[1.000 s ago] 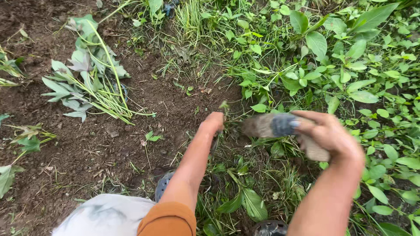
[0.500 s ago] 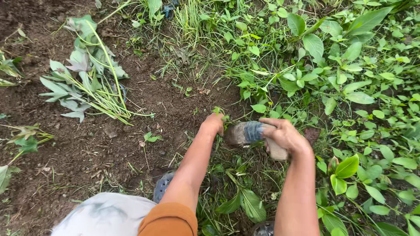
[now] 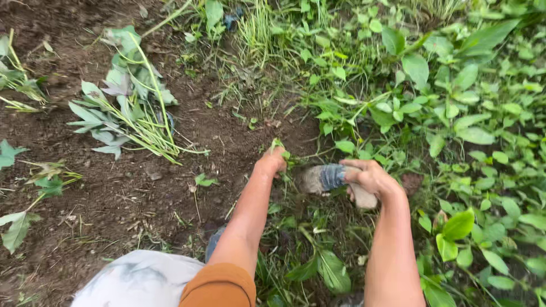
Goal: The person uses a hand hoe to loosen soil and remove weeds around small plants in a garden bed. They repeatedly scrape the soil surface, pull out weeds by hand, and place them aside.
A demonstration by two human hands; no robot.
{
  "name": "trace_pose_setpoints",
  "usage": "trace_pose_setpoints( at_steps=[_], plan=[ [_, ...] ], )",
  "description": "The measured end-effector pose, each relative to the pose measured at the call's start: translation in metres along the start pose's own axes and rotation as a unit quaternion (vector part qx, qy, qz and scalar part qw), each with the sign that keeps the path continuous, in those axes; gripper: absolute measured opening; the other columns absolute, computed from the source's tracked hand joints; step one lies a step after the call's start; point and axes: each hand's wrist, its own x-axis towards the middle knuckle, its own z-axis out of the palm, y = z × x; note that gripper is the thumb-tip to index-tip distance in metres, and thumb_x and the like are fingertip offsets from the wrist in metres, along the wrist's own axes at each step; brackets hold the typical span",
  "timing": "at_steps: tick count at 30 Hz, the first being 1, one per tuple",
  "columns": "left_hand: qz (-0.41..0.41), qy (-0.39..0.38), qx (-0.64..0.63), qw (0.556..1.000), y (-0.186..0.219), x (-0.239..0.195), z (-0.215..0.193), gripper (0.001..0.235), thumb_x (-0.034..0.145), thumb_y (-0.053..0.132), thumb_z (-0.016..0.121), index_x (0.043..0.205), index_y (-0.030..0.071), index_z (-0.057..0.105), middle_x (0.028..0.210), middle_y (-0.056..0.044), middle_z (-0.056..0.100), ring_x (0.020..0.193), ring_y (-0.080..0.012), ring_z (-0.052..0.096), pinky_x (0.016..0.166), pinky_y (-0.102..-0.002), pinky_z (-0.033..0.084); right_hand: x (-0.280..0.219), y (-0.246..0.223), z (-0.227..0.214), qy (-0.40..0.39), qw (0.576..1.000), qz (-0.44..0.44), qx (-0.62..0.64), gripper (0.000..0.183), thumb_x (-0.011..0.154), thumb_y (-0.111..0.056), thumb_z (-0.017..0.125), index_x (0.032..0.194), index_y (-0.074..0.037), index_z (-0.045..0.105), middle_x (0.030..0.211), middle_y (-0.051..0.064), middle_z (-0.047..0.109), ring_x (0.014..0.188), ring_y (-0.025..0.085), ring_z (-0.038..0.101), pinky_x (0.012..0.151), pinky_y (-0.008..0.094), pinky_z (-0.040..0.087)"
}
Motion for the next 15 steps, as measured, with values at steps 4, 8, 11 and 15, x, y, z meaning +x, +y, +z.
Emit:
trace_pose_setpoints(
  at_steps=[4,8,11,15],
  plan=[
    [0.058,-0.038,0.154,0.986,0.002,0.016,0.029,0.046,0.070,0.007,0.084,0.115,0.013,0.073,0.113,-0.014,0.073,0.106,-0.0323,0.070,0.090,-0.044,0.057,-0.003,0.015,-0.021,-0.003,0.999,0.003,-0.046,0.063,0.083,0.001,0.066,0.143,-0.017,0.062,0.077,0.012,0.071,0.055,0.020,0.061,0.053,0.037,0.054],
    [0.142,0.004,0.241,0.960,-0.012,0.045,0.080,0.052,0.066,0.011,0.087,0.114,0.009,0.070,0.116,-0.018,0.071,0.111,-0.0362,0.068,0.094,-0.045,0.055,-0.054,-0.015,-0.052,0.033,0.996,-0.028,-0.082,0.058,0.083,-0.007,0.071,0.140,-0.017,0.066,0.073,0.010,0.069,0.055,0.020,0.059,0.052,0.038,0.051],
    [0.185,0.000,0.267,0.946,-0.011,0.068,0.110,0.048,0.066,0.013,0.084,0.111,0.007,0.069,0.113,-0.018,0.072,0.106,-0.0366,0.069,0.089,-0.045,0.058,-0.084,-0.036,-0.071,0.113,0.991,-0.053,-0.049,0.058,0.083,-0.010,0.074,0.140,-0.014,0.067,0.073,0.011,0.067,0.057,0.021,0.059,0.053,0.038,0.049],
    [0.193,-0.031,0.303,0.933,0.006,0.069,0.126,0.035,0.070,0.017,0.083,0.101,0.002,0.075,0.107,-0.019,0.074,0.101,-0.0352,0.071,0.088,-0.043,0.059,-0.095,-0.043,-0.072,0.175,0.976,-0.120,-0.055,0.058,0.084,-0.011,0.076,0.141,-0.013,0.065,0.086,0.003,0.072,0.065,0.013,0.059,0.060,0.032,0.050]
  ],
)
